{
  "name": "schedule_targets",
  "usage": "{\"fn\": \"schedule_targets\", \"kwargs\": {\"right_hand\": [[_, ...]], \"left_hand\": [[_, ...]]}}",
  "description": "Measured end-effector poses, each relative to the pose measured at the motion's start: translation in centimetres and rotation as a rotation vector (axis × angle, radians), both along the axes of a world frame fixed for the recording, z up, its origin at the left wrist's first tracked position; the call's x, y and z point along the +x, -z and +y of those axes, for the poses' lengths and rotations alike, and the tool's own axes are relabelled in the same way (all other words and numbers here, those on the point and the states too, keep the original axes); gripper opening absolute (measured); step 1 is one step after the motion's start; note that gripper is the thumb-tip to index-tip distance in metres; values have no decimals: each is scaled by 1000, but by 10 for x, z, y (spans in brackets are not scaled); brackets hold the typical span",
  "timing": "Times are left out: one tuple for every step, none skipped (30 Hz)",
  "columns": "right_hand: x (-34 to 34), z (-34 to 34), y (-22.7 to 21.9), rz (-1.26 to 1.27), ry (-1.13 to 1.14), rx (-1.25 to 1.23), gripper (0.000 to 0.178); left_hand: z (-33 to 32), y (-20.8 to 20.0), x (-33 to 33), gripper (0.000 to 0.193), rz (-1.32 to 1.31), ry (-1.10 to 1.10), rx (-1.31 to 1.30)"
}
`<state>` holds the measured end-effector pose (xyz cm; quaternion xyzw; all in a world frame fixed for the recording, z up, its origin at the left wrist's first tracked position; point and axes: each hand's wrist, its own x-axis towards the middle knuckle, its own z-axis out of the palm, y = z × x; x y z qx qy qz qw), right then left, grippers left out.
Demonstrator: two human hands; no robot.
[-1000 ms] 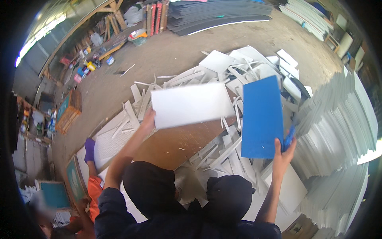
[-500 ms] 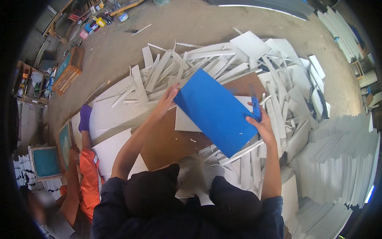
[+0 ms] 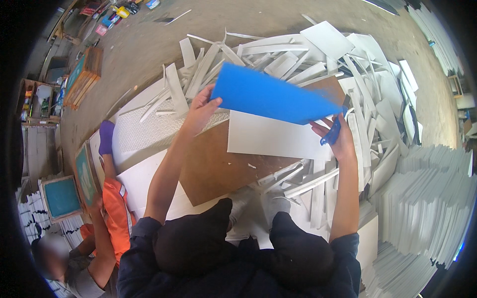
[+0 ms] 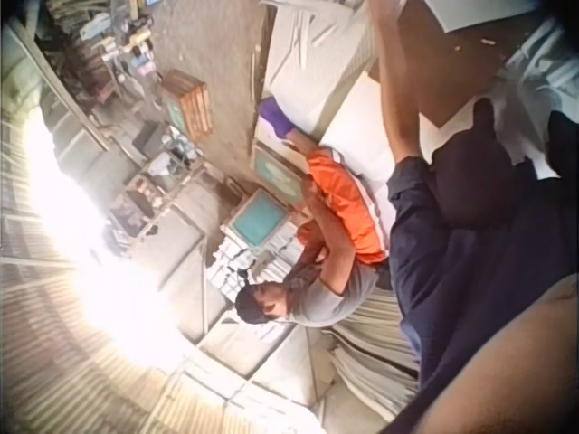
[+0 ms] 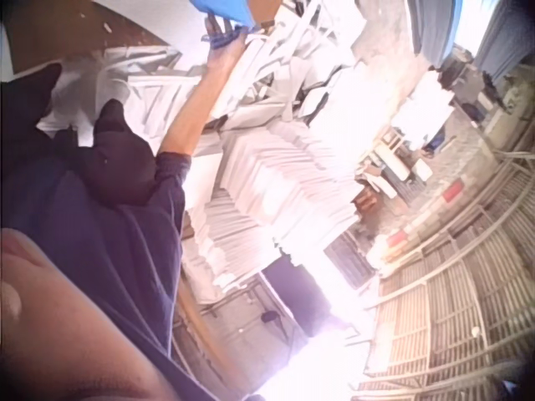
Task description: The person uses a utility knife to cut white foam sheets, using a blue foam sheet as a guide or template. They repeatedly align the blue sheet, cut along its edge, and trim the white foam, discarding the offcuts.
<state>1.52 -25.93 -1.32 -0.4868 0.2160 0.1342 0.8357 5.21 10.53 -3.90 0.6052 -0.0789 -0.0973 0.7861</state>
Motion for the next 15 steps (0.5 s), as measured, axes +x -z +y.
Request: {"fn": "schedule_targets", "kwargs": {"right_hand": [[3,5,-4,-3,4,25,33],[4,2,-5,-11,-16,49,31],[5,-4,-5,-18,26,59,28],[5,-10,-3,-24,69,70,26],[4,-9,-3,-22,111,82,24],[1,-11,-7,-25,105,50,11],[-2,-12,-11,-87,90,-46,9],[-5,-8,-14,-145,70,-136,9],[-9,-4,-12,-201,46,-223,9],[-13,2,-11,-214,96,-264,14],[-20,6,-7,-219,96,-305,18],[-27,10,-3,-225,95,-345,29],[-34,12,2,-231,93,-385,41],[-42,5,16,-203,107,-403,52],[-50,1,31,-193,103,-492,52]], "left_hand": [[4,3,-2,29,9,70,-8],[8,4,-3,28,18,143,-19],[10,5,-3,27,28,217,-30],[12,7,-2,26,-22,220,3],[13,3,-3,25,-64,221,39],[13,2,-4,24,-105,224,74],[11,6,-3,27,-129,174,90],[9,9,-3,29,-148,119,110],[7,15,-3,31,-164,64,134],[3,30,-5,38,-47,54,19],[-2,42,-11,41,-3,32,-22],[-6,53,-18,44,41,10,-62],[-9,63,-25,47,84,-14,-101],[-11,74,-32,47,46,-46,-29],[-13,84,-38,48,5,-77,45]]}}
